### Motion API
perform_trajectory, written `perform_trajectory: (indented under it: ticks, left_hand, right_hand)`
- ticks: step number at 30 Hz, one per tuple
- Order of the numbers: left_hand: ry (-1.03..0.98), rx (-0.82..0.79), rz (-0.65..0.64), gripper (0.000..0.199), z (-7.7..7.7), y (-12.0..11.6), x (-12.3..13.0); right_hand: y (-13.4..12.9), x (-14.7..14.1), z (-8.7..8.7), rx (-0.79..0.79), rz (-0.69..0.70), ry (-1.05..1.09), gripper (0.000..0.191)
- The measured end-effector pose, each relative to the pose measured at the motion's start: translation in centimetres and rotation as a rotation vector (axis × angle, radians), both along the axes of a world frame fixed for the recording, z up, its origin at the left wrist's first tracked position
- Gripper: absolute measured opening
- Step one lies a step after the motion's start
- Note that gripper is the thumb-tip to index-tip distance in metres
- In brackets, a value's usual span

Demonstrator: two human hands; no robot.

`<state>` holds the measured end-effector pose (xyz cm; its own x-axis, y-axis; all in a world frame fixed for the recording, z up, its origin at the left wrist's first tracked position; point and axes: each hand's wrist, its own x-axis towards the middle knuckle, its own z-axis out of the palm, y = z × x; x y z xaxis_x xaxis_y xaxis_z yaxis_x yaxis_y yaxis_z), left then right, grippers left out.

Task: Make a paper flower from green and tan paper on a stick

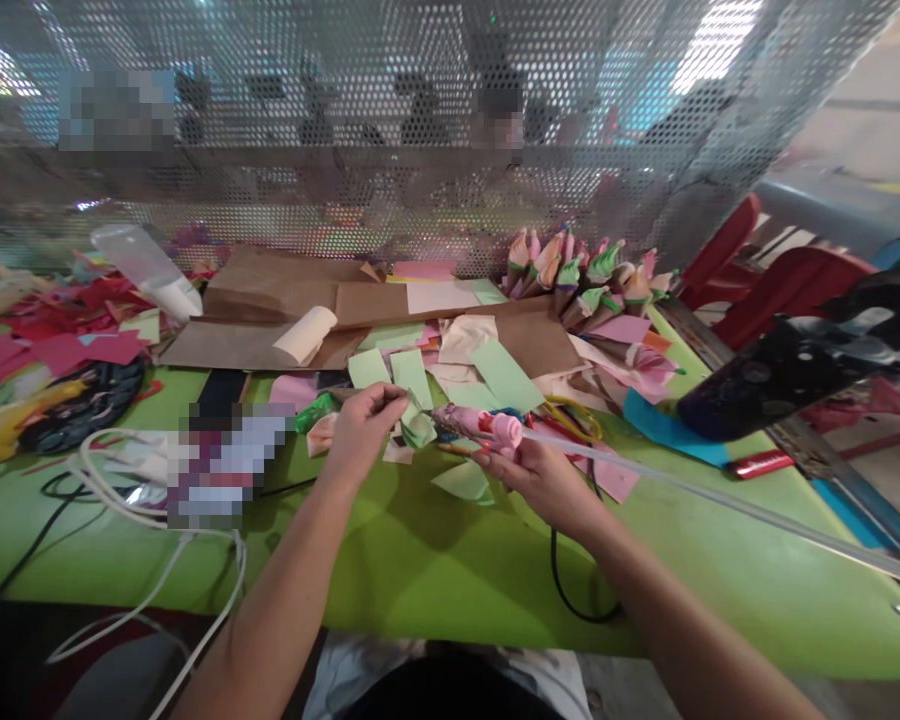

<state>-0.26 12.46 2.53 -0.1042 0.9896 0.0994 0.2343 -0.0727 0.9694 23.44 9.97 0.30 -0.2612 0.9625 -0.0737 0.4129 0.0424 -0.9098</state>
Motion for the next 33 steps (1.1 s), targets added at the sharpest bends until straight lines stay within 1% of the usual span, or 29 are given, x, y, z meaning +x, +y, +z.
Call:
perform_trajectory:
  ticks: [6,12,18,21,25,29,33]
  left_hand:
    - [0.002,0.008,0.008,0.015,0.0,0.1,-0.1]
    - [-0.001,0.005,0.012,0.015,0.0,0.1,-0.1]
    - [0.009,-0.006,0.012,0.017,-0.1,0.1,-0.2]
    - [0.025,-0.015,0.002,0.017,-0.1,0.2,-0.1]
    - [0.041,-0.007,-0.008,0.016,-0.1,0.2,-0.1]
    - [0.026,0.015,0.025,0.016,-0.3,0.3,-0.3]
    - [-0.007,0.025,0.045,0.017,-0.4,0.4,-0.5]
  right_hand:
    - [-0.1,-0.2,0.2,-0.034,0.016,0.041,0.055]
    - [-0.2,-0.2,0.5,-0.027,0.029,0.044,0.051]
    - [0.0,-0.1,-0.2,-0.041,-0.005,0.05,0.052]
    - [0.1,0.0,-0.4,-0.043,-0.001,0.068,0.053]
    - [0.0,-0.2,0.0,-0.023,0.003,0.063,0.054]
    - [-0.1,-0.5,0.5,0.003,0.006,0.043,0.057]
    - [-0.1,-0.5,0.7,0.003,0.021,0.039,0.057]
